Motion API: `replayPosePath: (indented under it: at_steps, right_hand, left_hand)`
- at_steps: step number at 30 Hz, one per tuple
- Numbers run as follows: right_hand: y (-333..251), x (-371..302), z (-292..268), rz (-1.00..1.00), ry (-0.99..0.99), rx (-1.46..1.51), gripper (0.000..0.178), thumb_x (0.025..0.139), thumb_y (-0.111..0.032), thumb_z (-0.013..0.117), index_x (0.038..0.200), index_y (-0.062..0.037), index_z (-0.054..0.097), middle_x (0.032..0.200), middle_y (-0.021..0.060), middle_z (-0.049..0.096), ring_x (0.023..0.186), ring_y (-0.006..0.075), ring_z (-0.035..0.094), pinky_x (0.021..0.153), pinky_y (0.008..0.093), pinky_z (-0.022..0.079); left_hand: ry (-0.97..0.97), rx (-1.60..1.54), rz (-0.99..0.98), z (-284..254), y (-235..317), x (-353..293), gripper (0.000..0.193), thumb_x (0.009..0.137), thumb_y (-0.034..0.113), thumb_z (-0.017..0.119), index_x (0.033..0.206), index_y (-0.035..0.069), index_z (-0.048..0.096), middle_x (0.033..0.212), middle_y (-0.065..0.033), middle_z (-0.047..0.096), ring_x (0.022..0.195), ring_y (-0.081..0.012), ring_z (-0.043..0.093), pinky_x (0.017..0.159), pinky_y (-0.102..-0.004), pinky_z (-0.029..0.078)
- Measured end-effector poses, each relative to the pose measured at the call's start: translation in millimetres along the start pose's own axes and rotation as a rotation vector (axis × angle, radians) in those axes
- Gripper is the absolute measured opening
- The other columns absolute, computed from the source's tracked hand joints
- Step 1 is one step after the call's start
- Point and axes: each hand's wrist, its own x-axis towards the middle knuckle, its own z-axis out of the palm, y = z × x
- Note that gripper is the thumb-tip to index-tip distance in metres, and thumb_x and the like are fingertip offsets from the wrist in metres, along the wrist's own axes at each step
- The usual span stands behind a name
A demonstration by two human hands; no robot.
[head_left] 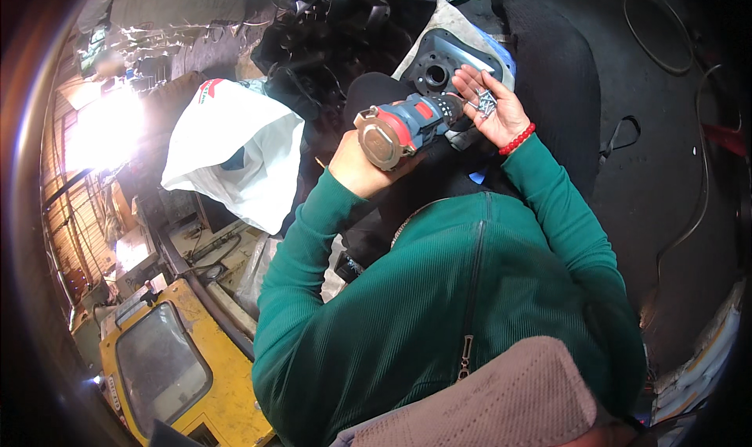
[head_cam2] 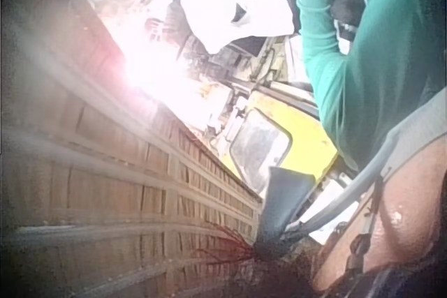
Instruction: The person repeatedly retrieves black plastic components from a white bag, places them on a larger base part on their lap, and uses a cordless impact driver to fasten them. They continue this cycle of retrieving, positioning, and fastening multiple parts.
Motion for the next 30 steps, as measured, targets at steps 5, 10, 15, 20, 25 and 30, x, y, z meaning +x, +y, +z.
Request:
replayPosePath:
  at_steps: [5,10,15,20,25,30]
  right_hand:
    - [1.5,0.7,1.5,0.018,-0.066,-0.058,0.039,0.097,-0.024,0.047,0.125,0.0037,0.048,0.126,0.0187,0.054,0.119,0.0297,0.052,0.096,0.0432,0.047]
    - [4.9,-2.0,12.2,-0.025,-0.052,-0.071,0.039,0.098,-0.022,0.045,0.128,0.0037,0.046,0.129,0.0187,0.052,0.124,0.0296,0.048,0.097,0.0407,0.048]
    - [7.5,-0.6,13.1,-0.045,-0.069,-0.077,0.040,0.097,-0.024,0.049,0.126,0.0032,0.048,0.126,0.0180,0.055,0.120,0.0282,0.052,0.096,0.0388,0.048]
    - [7.5,-5.1,15.5,-0.009,-0.013,-0.402,0.036,0.094,-0.024,0.055,0.120,0.0020,0.055,0.115,0.0138,0.061,0.108,0.0223,0.060,0.091,0.0344,0.051]
    - [10.3,-7.7,22.1,0.049,-0.006,-0.605,0.030,0.094,-0.018,0.056,0.117,0.0011,0.056,0.106,0.0132,0.063,0.101,0.0208,0.063,0.084,0.0305,0.055]
    - [14.2,-0.4,9.9,0.042,0.036,-0.401,0.023,0.095,-0.014,0.053,0.113,-0.0008,0.052,0.112,0.0175,0.061,0.099,0.0238,0.063,0.084,0.0355,0.056]
  left_hand:
    - [0.146,0.002,0.159,-11.2,-11.2,-2.3,0.040,0.069,0.015,0.079,0.103,0.002,0.063,0.094,-0.0099,0.065,0.087,-0.0259,0.064,0.080,-0.0353,0.050]
    - [0.068,-0.017,0.035,-13.1,-11.2,-7.1,0.042,0.068,0.015,0.078,0.105,0.004,0.063,0.097,-0.0115,0.065,0.090,-0.0282,0.063,0.080,-0.0360,0.050]
    - [0.064,-0.022,0.056,-7.5,-12.0,-4.7,0.042,0.070,0.018,0.078,0.107,0.004,0.062,0.098,-0.0116,0.065,0.090,-0.0271,0.064,0.081,-0.0354,0.051]
    - [0.201,-0.086,0.170,-18.3,-10.7,-1.7,0.042,0.065,0.015,0.079,0.103,0.004,0.064,0.093,-0.0102,0.065,0.083,-0.0265,0.064,0.075,-0.0358,0.051]
    - [0.180,-0.077,0.072,-19.9,-15.3,-3.6,0.042,0.065,0.016,0.079,0.102,0.003,0.064,0.093,-0.0105,0.066,0.082,-0.0263,0.065,0.073,-0.0362,0.051]
    - [0.144,0.043,0.148,-16.7,-25.2,-5.1,0.043,0.073,0.024,0.078,0.107,0.003,0.061,0.101,-0.0126,0.065,0.093,-0.0266,0.064,0.085,-0.0342,0.051]
